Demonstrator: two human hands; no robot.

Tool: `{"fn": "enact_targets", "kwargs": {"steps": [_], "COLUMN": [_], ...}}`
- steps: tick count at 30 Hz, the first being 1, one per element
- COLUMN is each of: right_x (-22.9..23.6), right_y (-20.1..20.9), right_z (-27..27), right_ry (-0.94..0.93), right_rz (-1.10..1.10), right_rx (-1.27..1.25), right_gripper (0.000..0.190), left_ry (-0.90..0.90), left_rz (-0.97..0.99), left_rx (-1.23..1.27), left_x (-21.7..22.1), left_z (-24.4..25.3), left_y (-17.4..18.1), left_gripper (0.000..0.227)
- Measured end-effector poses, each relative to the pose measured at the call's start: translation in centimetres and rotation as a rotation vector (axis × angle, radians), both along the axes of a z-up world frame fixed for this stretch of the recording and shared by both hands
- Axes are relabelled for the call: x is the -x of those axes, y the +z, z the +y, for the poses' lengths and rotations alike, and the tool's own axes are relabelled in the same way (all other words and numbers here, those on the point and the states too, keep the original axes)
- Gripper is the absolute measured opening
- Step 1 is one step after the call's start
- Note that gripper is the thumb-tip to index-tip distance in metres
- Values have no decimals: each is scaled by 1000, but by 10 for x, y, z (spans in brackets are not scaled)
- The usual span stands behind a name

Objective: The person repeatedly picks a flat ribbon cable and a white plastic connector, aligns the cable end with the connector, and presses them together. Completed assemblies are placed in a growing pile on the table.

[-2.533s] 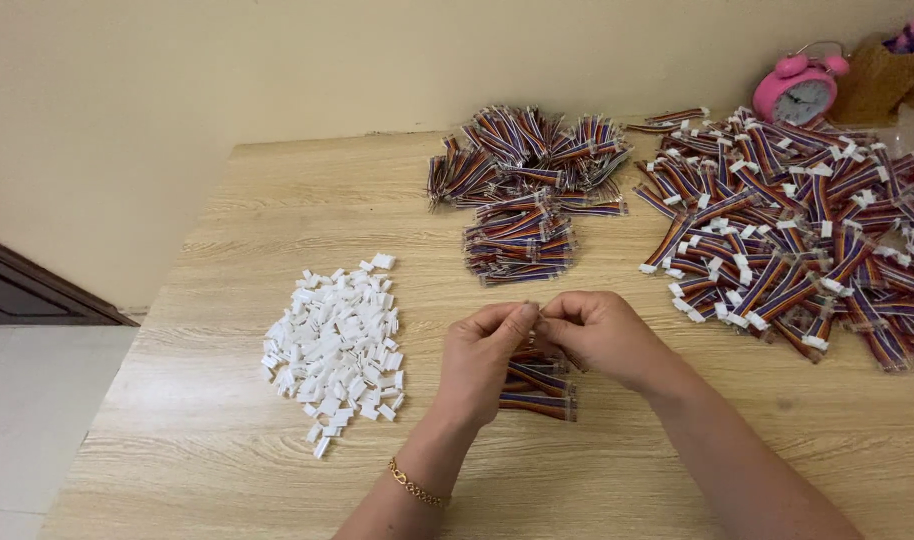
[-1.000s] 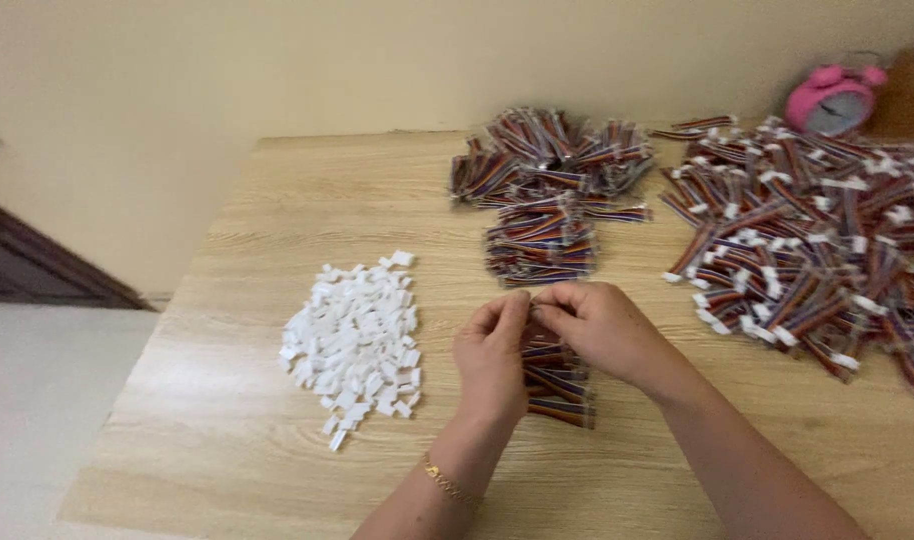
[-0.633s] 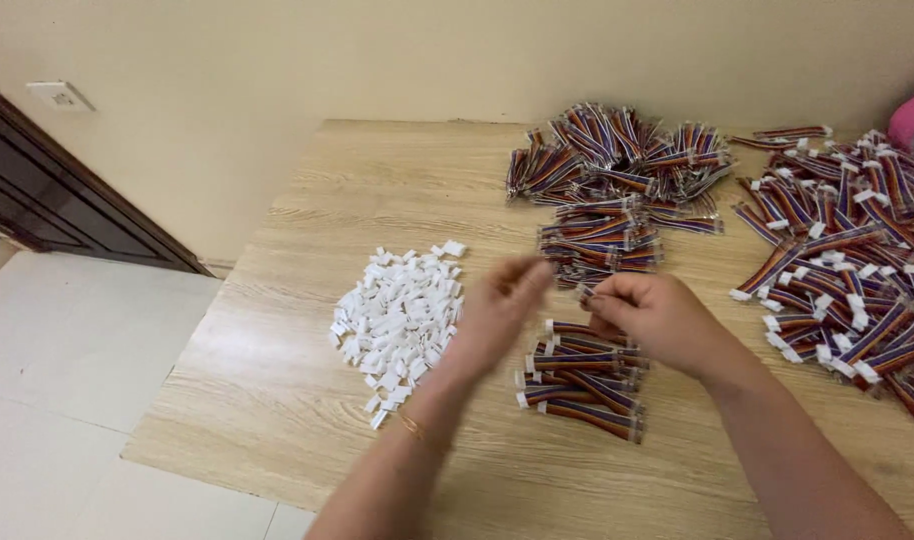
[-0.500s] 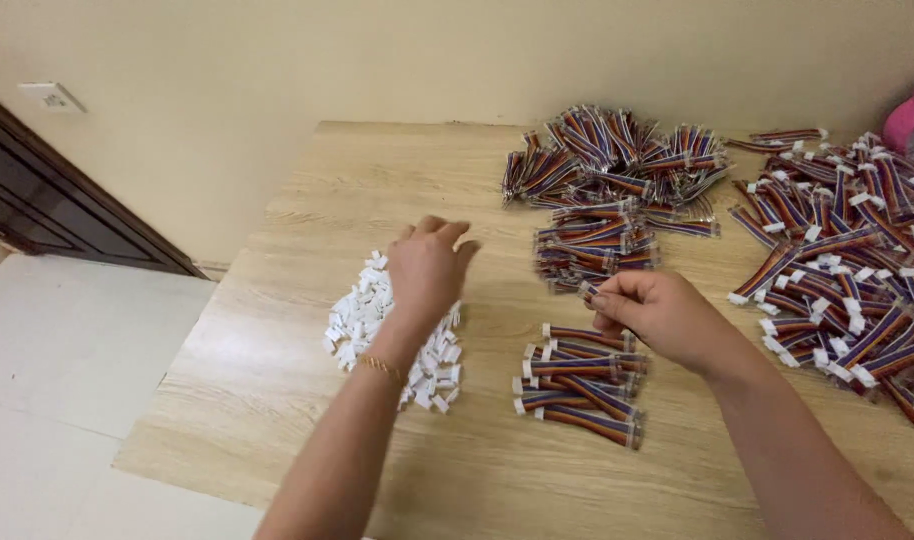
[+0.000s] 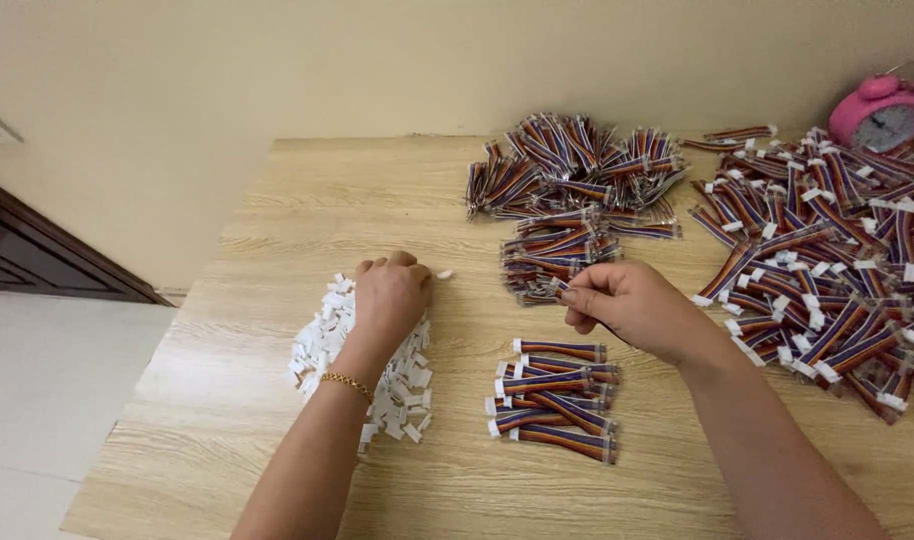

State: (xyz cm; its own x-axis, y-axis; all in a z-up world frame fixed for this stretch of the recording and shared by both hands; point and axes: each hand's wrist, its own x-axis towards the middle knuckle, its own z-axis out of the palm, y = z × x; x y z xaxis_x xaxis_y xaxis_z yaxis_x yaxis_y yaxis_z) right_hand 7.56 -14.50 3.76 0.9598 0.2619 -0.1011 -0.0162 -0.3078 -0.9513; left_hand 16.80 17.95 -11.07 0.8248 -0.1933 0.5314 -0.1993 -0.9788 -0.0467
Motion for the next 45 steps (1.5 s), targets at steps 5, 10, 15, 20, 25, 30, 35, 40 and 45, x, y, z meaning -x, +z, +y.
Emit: {"fn": "enact_targets", "kwargs": {"steps": [5, 10, 15, 20, 25, 30, 35, 40, 45], "right_x": [3, 11, 10, 16, 15, 23, 19, 18, 14], "right_y": [4, 22, 20, 33, 34, 43, 36, 32, 24], "right_z": [-8, -8, -12, -12, -7, -3, -4, -2, -1], "right_ry": [-7, -21, -13, -47, -46, -74, -68, -56, -33], "right_rz": [-9, -29, -34, -37, -25, -34, -60, -90, -67], "right_rx": [39, 70, 145, 264, 330, 303, 267, 206, 241], "right_gripper": [19, 20, 16, 16, 18, 18, 17, 17, 17], "left_ry": [-86, -377, -554, -629, -640, -646, -603, -616, -660], "left_rz": [227, 496, 701, 797, 829, 831, 820, 819, 828], "left_rx": [342, 1266, 1959, 2122, 2130, 2158, 2028, 1949, 2066], "left_x": [39, 71, 78, 80, 84, 86, 92, 97, 97], "left_z": [-28, -82, -128, -138, -134, -134, -143, -145, -142], "left_y": [75, 112, 93, 82, 76, 74, 64, 67, 77], "left_gripper": [17, 36, 27, 34, 35, 31, 22, 21, 31]}}
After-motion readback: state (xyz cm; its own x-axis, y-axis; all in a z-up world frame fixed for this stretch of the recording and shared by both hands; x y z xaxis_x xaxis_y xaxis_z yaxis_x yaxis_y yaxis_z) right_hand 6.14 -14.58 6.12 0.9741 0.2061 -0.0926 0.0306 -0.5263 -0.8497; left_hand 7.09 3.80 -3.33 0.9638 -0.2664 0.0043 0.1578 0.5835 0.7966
